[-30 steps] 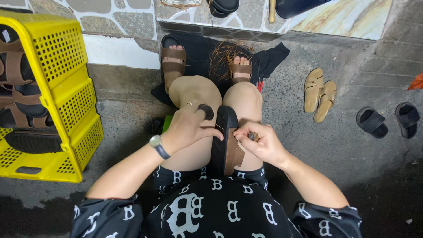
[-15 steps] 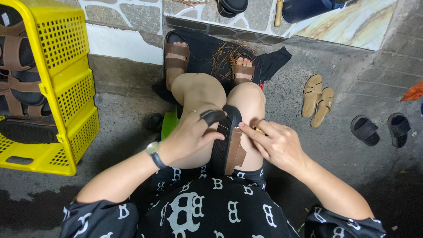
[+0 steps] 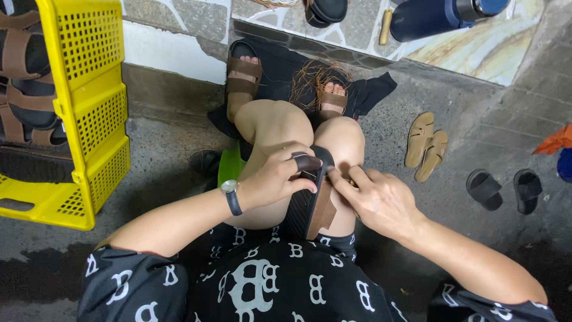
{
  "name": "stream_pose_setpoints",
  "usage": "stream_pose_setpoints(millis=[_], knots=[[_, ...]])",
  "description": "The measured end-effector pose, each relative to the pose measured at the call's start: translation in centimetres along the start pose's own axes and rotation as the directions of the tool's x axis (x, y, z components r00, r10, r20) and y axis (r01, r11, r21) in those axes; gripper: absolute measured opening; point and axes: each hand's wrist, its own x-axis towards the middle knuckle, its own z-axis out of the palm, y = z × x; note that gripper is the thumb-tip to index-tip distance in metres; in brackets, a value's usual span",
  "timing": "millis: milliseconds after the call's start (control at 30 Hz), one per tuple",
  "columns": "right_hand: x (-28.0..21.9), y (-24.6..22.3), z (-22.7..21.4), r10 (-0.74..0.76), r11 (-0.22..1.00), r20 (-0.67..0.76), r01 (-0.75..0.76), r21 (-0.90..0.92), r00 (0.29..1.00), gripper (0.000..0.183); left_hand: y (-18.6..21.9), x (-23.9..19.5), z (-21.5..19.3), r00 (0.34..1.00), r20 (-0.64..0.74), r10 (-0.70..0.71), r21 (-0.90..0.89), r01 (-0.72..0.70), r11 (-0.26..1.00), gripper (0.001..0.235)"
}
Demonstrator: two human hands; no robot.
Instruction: The person sews a brown sandal using a needle and thread. They pull the thread through the sole and strap repeatedly, then cut the thread with scissors and place the finished sandal into a yellow crate.
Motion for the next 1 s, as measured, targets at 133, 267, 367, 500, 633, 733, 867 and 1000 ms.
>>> stream_pose_setpoints(millis=[133,267,367,500,633,733,867,1000], knots=[[1.0,0.1,-0.9,-0.003,0.998,-0.015,0.004,0.068,1.0,0.047,-0.7,-0.4,0.0,1.0,0.007,0.005,-0.024,-0.005,1.0,0.044],[1.2,0.3,2.5,-0.02,0.978,-0.108,0.042,0.206,0.994,0.034,-1.4,-0.5,0.5,1.0,-0.004,0.001,-0.056,-0.001,0.998,0.043],[0.7,0.1,4.6,-0.009,0.967,-0.156,0.048,0.252,0.988,0.026,-1.3,-0.5,0.8,1.0,0.003,0.017,-0.05,-0.016,0.999,0.043],[-0.1,0.3,5.9,0.095,0.924,-0.205,-0.01,0.381,0.974,0.024,0.8,0.3,0.0,0.999,0.004,0.045,0.095,-0.045,0.994,0.046],[-0.1,0.4,4.2,0.121,0.904,-0.19,-0.029,0.427,0.974,0.026,1.4,-2.3,0.1,0.997,0.018,-0.077,0.186,0.073,0.98,0.04],[-0.2,0.4,3.6,0.14,0.871,-0.177,-0.036,0.49,0.974,0.027,2.9,-2.9,0.5,0.986,-0.031,-0.166,0.03,0.167,0.985,0.033],[0.3,0.1,3.7,0.167,0.823,-0.216,-0.015,0.568,0.962,0.024,3.7,-2.5,0.7,0.899,0.144,-0.414,-0.688,0.392,0.611,0.023],[0.0,-0.1,4.6,0.206,0.803,-0.281,0.002,0.596,0.937,0.024,-1.8,-4.8,4.7,0.821,0.018,-0.571,-0.575,0.476,0.666,0.028]])
